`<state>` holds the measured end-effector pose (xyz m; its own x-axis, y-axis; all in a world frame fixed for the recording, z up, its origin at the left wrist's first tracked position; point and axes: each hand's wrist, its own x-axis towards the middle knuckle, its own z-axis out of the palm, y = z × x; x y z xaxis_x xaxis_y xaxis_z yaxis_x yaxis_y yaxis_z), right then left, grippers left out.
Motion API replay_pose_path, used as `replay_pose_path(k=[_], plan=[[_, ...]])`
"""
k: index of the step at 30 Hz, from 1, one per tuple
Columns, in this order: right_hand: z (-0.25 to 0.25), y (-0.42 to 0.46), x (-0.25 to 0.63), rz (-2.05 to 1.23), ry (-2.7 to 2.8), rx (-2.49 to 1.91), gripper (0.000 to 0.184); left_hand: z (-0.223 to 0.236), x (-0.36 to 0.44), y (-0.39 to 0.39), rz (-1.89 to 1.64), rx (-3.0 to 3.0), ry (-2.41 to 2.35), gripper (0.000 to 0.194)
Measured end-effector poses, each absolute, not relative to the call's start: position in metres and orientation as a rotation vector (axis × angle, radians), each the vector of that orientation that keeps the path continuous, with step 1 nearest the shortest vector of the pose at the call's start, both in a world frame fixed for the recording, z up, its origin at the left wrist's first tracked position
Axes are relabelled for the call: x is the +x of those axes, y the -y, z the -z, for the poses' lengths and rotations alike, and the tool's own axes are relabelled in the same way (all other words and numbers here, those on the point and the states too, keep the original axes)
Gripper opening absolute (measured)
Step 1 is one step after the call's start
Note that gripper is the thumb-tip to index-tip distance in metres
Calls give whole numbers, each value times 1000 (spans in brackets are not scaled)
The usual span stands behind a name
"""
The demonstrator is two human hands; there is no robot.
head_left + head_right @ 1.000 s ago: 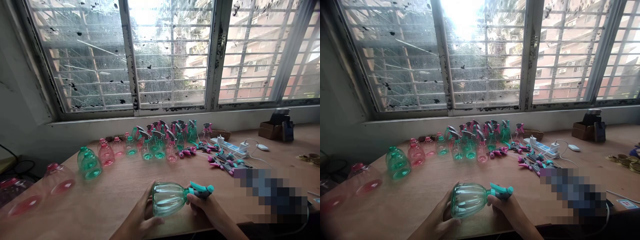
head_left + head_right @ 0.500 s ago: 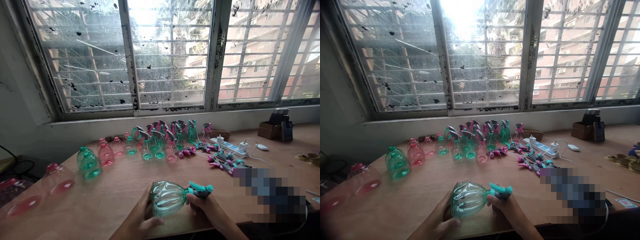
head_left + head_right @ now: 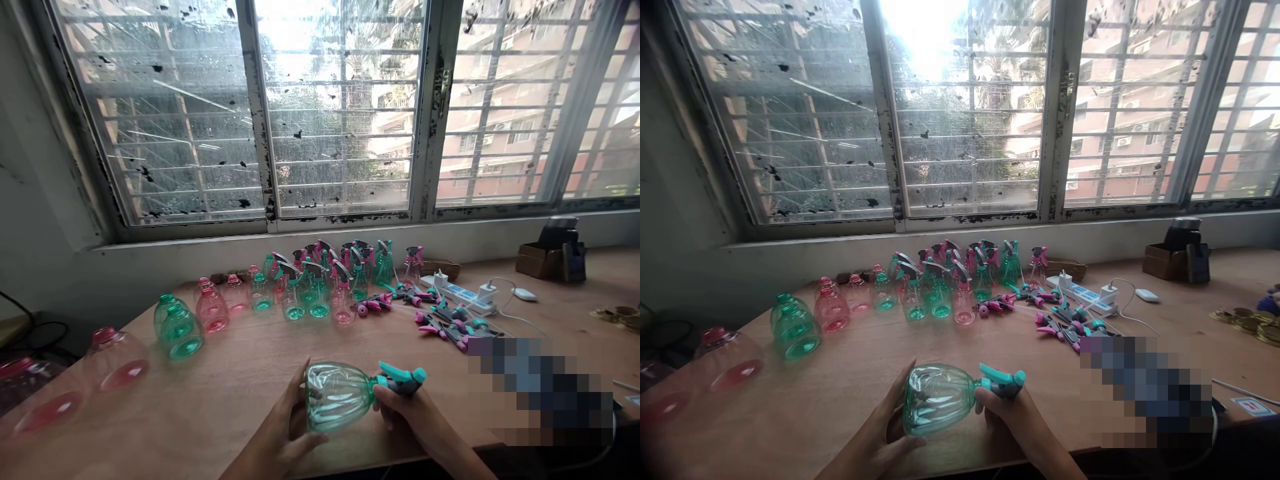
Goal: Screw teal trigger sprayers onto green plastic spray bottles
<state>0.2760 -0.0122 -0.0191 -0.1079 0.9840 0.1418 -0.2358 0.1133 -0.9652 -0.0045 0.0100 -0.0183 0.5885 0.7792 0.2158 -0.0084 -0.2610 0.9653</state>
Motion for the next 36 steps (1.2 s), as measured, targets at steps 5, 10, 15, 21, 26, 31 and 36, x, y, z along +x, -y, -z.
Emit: replay_pose_path(k=[5,10,15,21,26,31,36], plan=[[19,11,275,-1287,1192,-884,43,15,-5,-9,-847,1685,-666,103],[21,11,275,-1300,1144,-864,41,15,-8,-11,-838,1789,-771,98],[20,12,275,-1327,1139,-875,43,18,-5,-11,-917,1780,-763,88],[21,11,276,-1304,1199,-880,44,15,-4,-7,-830,1684,-675,107],[24,9,279,-1300,1266,-922,47,4,-3,-4,-824,1716,-721,98],[23,9,279,-1290,1267,-903,44,5,-4,-6,-816,1719,-715,100],[23,10,277,-1288,1204,-872,41,16,-6,-9,-827,1708,-701,107]])
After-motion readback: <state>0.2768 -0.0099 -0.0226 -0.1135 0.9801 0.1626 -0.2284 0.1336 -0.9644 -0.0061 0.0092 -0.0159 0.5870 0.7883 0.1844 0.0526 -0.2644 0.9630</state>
